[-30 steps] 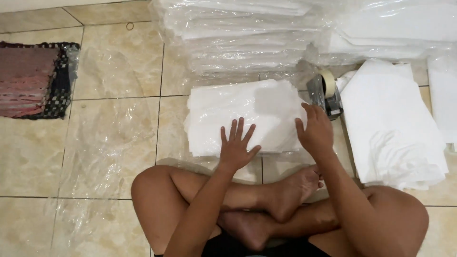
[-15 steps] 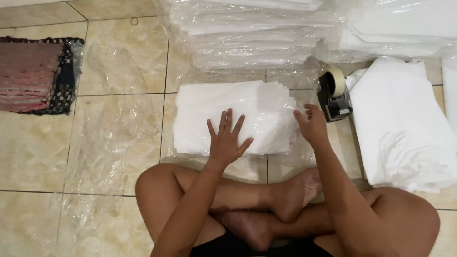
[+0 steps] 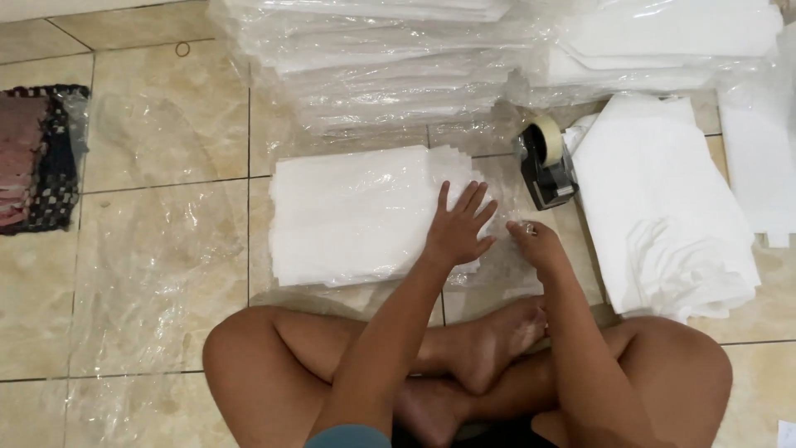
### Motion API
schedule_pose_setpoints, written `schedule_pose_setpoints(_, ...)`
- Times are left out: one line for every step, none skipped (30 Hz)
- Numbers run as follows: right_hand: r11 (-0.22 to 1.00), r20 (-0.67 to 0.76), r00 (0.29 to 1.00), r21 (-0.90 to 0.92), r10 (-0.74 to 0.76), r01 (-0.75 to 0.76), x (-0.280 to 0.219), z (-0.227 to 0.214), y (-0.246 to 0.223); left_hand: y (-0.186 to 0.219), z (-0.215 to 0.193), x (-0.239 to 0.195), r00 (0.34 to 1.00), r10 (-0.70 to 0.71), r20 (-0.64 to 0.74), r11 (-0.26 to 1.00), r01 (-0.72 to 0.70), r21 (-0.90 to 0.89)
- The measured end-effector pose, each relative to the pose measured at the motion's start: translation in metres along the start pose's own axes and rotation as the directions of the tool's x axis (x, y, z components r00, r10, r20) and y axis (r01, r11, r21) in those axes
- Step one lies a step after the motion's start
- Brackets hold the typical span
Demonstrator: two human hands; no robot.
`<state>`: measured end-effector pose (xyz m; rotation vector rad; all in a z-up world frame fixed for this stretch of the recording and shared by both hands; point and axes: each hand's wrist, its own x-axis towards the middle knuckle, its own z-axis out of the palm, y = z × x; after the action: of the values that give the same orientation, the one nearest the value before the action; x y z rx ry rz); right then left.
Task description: The person sits on the floor and wraps a stack of white non-woven bags in plastic film using a tape dispenser to secure the wrap. They then place the wrapped stack aside and begin folding individual white bags, stacking them neatly.
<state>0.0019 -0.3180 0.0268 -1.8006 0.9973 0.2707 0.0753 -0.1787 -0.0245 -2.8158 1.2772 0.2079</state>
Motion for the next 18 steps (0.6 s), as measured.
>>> schedule_pose_setpoints(1.0,0.003,1.0,-0.001,0.007,-0.007,0.02,0.004,0.019,0.001,-0.007,0.0,1.0,0.001,0.008,1.0,-0.001,-0.003)
schedule_pose_setpoints(0.999,-0.006,0.999,-0.022,-0.031,0.031,0.04,0.008,0.039,0.002,-0.013,0.001,0.997,0.007,0.082,1.0,-0.008,0.013)
schedule_pose_setpoints(0.997,-0.015,0.997,-0.04,-0.07,0.07,0.06,0.014,0.058,0.003,-0.02,0.001,0.988,0.013,0.157,0.999,-0.018,0.03)
schedule_pose_setpoints(0.997,-0.011,0.998,-0.038,-0.063,0.063,0.058,0.014,0.056,0.003,-0.024,0.004,0.986,0.014,0.165,0.999,-0.019,0.03)
schedule_pose_setpoints(0.997,0.009,0.999,0.054,-0.052,0.052,0.057,0.012,0.053,0.005,-0.028,0.009,0.978,0.021,0.207,0.998,-0.033,0.054)
schedule_pose_setpoints(0.989,0.029,0.999,0.145,-0.043,0.039,0.055,0.011,0.05,0.006,-0.032,0.013,0.968,0.027,0.249,0.996,-0.048,0.078)
schedule_pose_setpoints(0.988,0.029,0.999,0.147,-0.041,0.037,0.048,0.009,0.044,0.006,-0.032,0.016,0.968,0.029,0.251,0.996,-0.05,0.078)
schedule_pose_setpoints(0.98,0.073,0.997,0.2,-0.036,0.021,0.042,0.007,0.038,0.006,-0.032,0.018,0.964,0.024,0.266,0.997,-0.043,0.069)
schedule_pose_setpoints(0.967,0.116,0.993,0.253,-0.032,0.002,0.036,0.005,0.033,0.006,-0.032,0.021,0.959,0.02,0.282,0.997,-0.039,0.061)
schedule_pose_setpoints(0.967,0.114,0.993,0.257,-0.028,-0.002,0.028,0.001,0.023,0.004,-0.021,0.03,0.958,0.024,0.285,0.997,-0.044,0.062)
schedule_pose_setpoints(0.974,0.157,0.986,0.228,-0.047,0.01,0.019,-0.003,0.014,0.002,-0.01,0.038,0.958,0.023,0.284,1.0,-0.028,0.014)
schedule_pose_setpoints(0.98,0.201,0.977,0.2,-0.065,0.024,0.011,-0.007,0.004,0.0,0.0,0.046,0.958,0.021,0.284,0.999,-0.012,-0.033)
schedule_pose_setpoints(0.979,0.202,0.978,0.201,-0.06,0.018,0.02,-0.006,0.014,-0.007,-0.001,0.052,0.957,0.024,0.289,0.999,-0.015,-0.034)
schedule_pose_setpoints(0.978,0.245,0.967,0.209,-0.069,0.017,0.03,-0.004,0.024,-0.013,-0.002,0.057,0.968,0.046,0.247,0.998,-0.035,-0.048)
schedule_pose_setpoints(0.977,0.287,0.954,0.214,-0.083,0.021,0.04,-0.004,0.031,-0.02,-0.004,0.064,0.978,0.065,0.198,0.997,-0.054,-0.061)
schedule_pose_setpoints(0.977,0.286,0.955,0.213,-0.082,0.02,0.025,-0.008,0.018,-0.024,0.001,0.068,0.978,0.066,0.198,0.997,-0.055,-0.062)
schedule_pose_setpoints(0.986,0.304,0.951,0.165,-0.049,-0.002,0.01,-0.013,0.005,-0.027,0.005,0.073,0.989,0.082,0.126,0.992,-0.068,-0.106)
schedule_pose_setpoints(0.993,0.32,0.947,0.116,-0.014,-0.024,-0.005,-0.017,-0.008,-0.03,0.01,0.078,0.994,0.094,0.053,0.985,-0.085,-0.148)
